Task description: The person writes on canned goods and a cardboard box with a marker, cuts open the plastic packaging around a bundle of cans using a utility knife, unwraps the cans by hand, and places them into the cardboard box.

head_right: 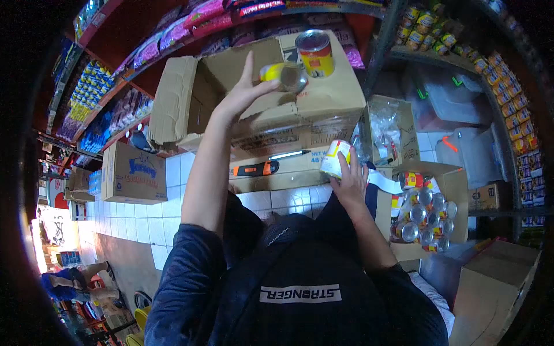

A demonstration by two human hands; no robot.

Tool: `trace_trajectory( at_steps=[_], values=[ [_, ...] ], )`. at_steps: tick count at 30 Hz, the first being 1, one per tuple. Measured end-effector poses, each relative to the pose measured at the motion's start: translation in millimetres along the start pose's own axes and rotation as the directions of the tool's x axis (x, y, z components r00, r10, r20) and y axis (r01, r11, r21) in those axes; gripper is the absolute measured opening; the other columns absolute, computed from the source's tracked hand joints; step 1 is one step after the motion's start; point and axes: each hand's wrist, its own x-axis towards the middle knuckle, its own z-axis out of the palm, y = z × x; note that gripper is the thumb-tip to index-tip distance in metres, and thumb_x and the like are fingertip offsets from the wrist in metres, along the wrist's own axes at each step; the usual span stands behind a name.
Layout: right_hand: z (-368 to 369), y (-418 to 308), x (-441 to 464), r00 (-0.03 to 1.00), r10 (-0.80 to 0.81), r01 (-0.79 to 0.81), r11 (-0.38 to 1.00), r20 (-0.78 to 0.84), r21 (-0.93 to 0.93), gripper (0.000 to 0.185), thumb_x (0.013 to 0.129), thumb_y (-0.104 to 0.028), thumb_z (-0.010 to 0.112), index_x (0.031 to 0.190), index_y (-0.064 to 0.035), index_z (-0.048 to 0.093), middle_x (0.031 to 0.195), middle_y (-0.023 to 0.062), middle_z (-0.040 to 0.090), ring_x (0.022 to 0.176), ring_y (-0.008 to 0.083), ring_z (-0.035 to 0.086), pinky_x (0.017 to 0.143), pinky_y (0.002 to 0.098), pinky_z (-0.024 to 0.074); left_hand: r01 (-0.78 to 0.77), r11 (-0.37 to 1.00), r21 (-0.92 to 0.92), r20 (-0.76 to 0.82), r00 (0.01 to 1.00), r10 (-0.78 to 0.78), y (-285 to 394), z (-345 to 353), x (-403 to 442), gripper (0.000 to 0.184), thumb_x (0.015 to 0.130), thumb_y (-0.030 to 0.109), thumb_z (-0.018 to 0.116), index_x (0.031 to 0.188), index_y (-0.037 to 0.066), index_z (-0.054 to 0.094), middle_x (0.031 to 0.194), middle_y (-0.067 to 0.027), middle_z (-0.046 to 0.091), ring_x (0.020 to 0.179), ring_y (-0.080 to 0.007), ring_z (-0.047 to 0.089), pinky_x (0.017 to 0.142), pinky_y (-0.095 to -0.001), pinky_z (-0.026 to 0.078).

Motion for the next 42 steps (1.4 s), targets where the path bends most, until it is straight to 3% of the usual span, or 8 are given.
trace_trajectory(
  at_steps=[5,12,21,24,28,31,36,42],
  values=[
    [-2.0,-0.7,-1.1,1.0,-0.006,0.007,1.0,-0.008,0.018,0.079,0.068,-0.017,0.075,0.137,-0.0128,0.037,0.147,0.0184,0.026,0.129,0.0339,0.035,0.102,0.0567,0.0251,-0.046,0.967,0.249,0.303,0.952,-0.033,-59.6,24.7,77.6,0.103,0.068,0.044,0.078,0.142,-0.003,0.023,0.129,-0.0216,0.049,0.118,-0.028,0.048,0.1,-0.0355,0.037],
    [-4.2,-0.1,0.1,1.0,-0.03,0.03,0.999,0.001,-0.014,0.082,0.065,-0.015,0.076,0.137,-0.0144,0.036,0.148,0.0189,0.022,0.126,0.0344,0.039,0.102,0.0576,0.0256,0.123,0.945,0.302,0.189,0.964,-0.185,-51.2,16.3,82.2,0.087,0.069,0.046,0.074,0.138,0.01,0.037,0.134,-0.0214,0.046,0.123,-0.0346,0.045,0.102,-0.0362,0.037],
    [0.9,-1.9,-0.3,0.997,-0.023,0.023,1.0,-0.067,-0.004,0.085,0.064,-0.015,0.077,0.137,-0.0125,0.036,0.145,0.0198,0.027,0.125,0.0356,0.039,0.101,0.0535,0.029,-0.154,0.752,0.641,-0.331,0.828,0.452,-42.9,11.9,74.6,0.069,0.075,0.037,0.071,0.132,0.009,0.045,0.141,-0.0214,0.035,0.132,-0.0375,0.03,0.106,-0.0486,0.028],
    [-5.8,-4.0,-3.0,0.993,0.032,-0.027,0.999,-0.116,0.047,0.078,0.066,-0.018,0.077,0.134,-0.0101,0.041,0.128,0.0192,0.044,0.115,0.0371,0.046,0.097,0.0458,0.0354,-0.48,0.736,0.478,-0.358,0.659,0.662,9.6,10.4,25.0,0.058,0.078,0.028,0.069,0.127,0.006,0.048,0.135,-0.0218,0.043,0.128,-0.0355,0.039,0.103,-0.0448,0.033],
    [-6.5,6.3,-9.1,0.998,0.001,0.007,0.994,-0.07,0.108,0.063,0.064,-0.014,0.077,0.121,-0.0075,0.051,0.106,0.0151,0.055,0.103,0.0343,0.053,0.091,0.0433,0.0404,-0.305,0.952,0.004,0.03,0.952,0.305,16.6,41.8,-99.9,0.034,0.081,0.012,0.065,0.113,0.002,0.06,0.11,-0.0129,0.062,0.108,-0.0248,0.057,0.095,-0.0374,0.043],
    [-11.2,5.9,-5.7,0.997,-0.052,0.06,0.988,-0.055,0.141,0.055,0.064,-0.01,0.076,0.114,-0.0063,0.055,0.096,0.0138,0.058,0.093,0.033,0.056,0.083,0.0415,0.0449,-0.217,0.967,-0.136,0.107,0.967,0.232,-41.4,80.6,-153.5,0.028,0.081,0.006,0.064,0.108,0.003,0.06,0.109,-0.0112,0.061,0.101,-0.021,0.058,0.089,-0.0336,0.046],
    [-27.2,8.0,-1.9,0.998,0.06,-0.036,0.886,-0.037,0.462,0.042,0.07,-0.008,0.074,0.108,-0.0046,0.055,0.093,0.0114,0.061,0.083,0.0248,0.061,0.075,0.0337,0.0479,0.051,0.988,-0.148,0.245,0.969,-0.014,-126.7,110.2,-186.3,0.049,0.08,0.011,0.068,0.125,0.004,0.048,0.118,-0.0112,0.054,0.111,-0.0214,0.052,0.094,-0.0322,0.042],
    [-79.7,-8.4,-10.3,0.926,0.144,-0.377,0.268,0.35,0.887,0.037,0.075,-0.001,0.07,0.107,-0.0025,0.052,0.095,0.0049,0.06,0.087,0.0124,0.059,0.076,0.0248,0.0469,-0.318,0.946,-0.068,0.385,0.866,0.319,-65.3,115.4,-162.2,0.1,0.054,0.017,0.085,0.138,0.006,0.032,0.139,-0.016,0.038,0.13,-0.0327,0.035,0.108,-0.0398,0.028]
  ],
)
